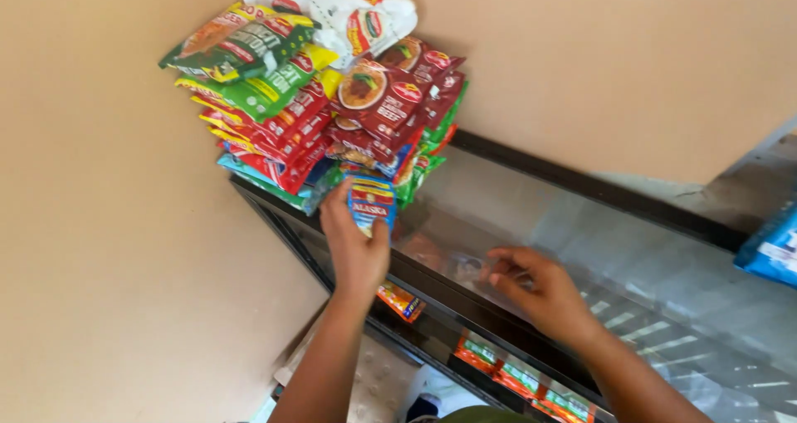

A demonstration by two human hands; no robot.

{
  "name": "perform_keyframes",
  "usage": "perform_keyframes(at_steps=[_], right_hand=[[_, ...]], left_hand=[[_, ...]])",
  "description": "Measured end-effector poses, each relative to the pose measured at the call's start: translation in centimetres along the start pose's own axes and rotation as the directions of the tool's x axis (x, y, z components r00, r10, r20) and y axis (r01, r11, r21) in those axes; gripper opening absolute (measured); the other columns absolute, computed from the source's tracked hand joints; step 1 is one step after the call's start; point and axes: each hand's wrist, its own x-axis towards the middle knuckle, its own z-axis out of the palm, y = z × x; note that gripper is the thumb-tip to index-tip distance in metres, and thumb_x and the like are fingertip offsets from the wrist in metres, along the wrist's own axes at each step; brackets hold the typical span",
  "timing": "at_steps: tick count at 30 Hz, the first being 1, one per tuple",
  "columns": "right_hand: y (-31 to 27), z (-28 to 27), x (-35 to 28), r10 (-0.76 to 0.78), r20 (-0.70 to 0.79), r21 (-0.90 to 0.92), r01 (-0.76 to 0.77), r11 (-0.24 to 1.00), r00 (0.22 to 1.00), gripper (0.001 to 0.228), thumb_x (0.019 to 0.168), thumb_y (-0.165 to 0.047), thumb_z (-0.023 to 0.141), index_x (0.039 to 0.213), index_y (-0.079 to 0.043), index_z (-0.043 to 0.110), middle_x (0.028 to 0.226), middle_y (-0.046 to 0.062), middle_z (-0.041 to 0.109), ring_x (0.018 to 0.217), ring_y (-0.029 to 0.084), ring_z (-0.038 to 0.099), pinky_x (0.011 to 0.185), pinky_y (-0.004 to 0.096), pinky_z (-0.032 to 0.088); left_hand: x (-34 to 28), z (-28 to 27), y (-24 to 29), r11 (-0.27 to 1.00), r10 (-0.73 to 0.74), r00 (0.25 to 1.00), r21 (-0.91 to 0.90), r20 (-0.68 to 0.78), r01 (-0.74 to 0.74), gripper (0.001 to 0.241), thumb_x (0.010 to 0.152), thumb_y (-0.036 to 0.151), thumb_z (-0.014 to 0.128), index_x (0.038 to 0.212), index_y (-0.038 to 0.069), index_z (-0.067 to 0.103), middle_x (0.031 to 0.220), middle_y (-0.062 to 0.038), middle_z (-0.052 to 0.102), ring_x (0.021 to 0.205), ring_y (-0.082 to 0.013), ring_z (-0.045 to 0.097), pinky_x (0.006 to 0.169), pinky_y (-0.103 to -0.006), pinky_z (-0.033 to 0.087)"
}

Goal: Arranging and stacking various grocery snack and food packages onto a retail display counter.

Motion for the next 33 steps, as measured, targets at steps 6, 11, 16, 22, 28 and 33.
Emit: perform_keyframes(at_steps=[6,11,16,22,28,33], right_hand=[[-3.1,6.1,4.8,-0.025,0.079,-0.31,0.048,0.949,0.997,0.048,0.083,-0.027,0.075,0.127,-0.01,0.069,0.105,0.007,0.072,0.083,0.025,0.069,0.08,0.036,0.056],[-2.7,9.8,7.5,-0.254,0.059,-0.426,0.255,0.868,0.965,0.058,0.083,-0.029,0.075,0.134,-0.005,0.062,0.116,0.016,0.067,0.11,0.037,0.059,0.097,0.045,0.046],[-3.5,11.5,8.1,-0.122,0.027,-0.45,0.121,0.885,0.992,0.068,0.082,-0.033,0.074,0.141,-0.006,0.054,0.115,0.015,0.068,0.11,0.035,0.061,0.101,0.044,0.044],[-3.9,10.9,7.3,-0.071,-0.141,-0.073,0.062,0.995,0.987,0.067,0.076,-0.012,0.082,0.134,-0.005,0.048,0.121,0.011,0.068,0.116,0.024,0.066,0.097,0.037,0.052],[-2.8,7.9,4.4,0.009,-0.151,0.137,0.012,0.99,0.989,0.056,0.076,0.003,0.07,0.129,-0.007,0.054,0.116,0.009,0.07,0.112,0.018,0.067,0.091,0.033,0.057],[-2.7,5.6,2.0,0.106,-0.454,-0.193,-0.214,0.958,0.885,0.037,0.092,-0.012,0.069,0.126,-0.008,0.056,0.109,0.013,0.074,0.098,0.024,0.075,0.084,0.035,0.056]], left_hand=[[2.3,-1.9,-5.2,0.906,-0.31,0.894,-0.183,0.325,0.381,0.099,0.077,0.003,0.07,0.158,0.002,0.015,0.148,-0.026,0.044,0.138,-0.0374,0.046,0.112,-0.0431,0.037],[2.3,-1.3,-6.3,0.903,-0.256,0.863,-0.211,0.436,0.375,0.094,0.081,0.004,0.073,0.157,0.003,0.019,0.148,-0.026,0.046,0.136,-0.037,0.049,0.109,-0.0418,0.04],[1.0,-0.9,-7.1,0.909,-0.237,0.842,-0.194,0.485,0.368,0.072,0.081,0.009,0.077,0.142,0.003,0.038,0.128,-0.021,0.059,0.118,-0.0381,0.062,0.1,-0.0424,0.048],[-0.5,-0.2,-4.8,0.941,-0.042,0.867,-0.272,0.497,0.202,0.042,0.086,0.008,0.074,0.122,0.002,0.055,0.113,-0.02,0.062,0.106,-0.0398,0.062,0.092,-0.0444,0.049],[-1.3,3.4,-1.9,0.896,0.133,0.839,-0.426,0.527,0.126,0.034,0.086,0.004,0.071,0.118,0.005,0.059,0.111,-0.016,0.063,0.105,-0.0365,0.065,0.092,-0.0431,0.049],[-3.2,8.8,0.3,0.783,0.118,0.725,-0.513,0.678,0.352,0.045,0.095,0.006,0.066,0.135,0.006,0.046,0.125,-0.018,0.06,0.113,-0.0319,0.067,0.096,-0.0396,0.052]])
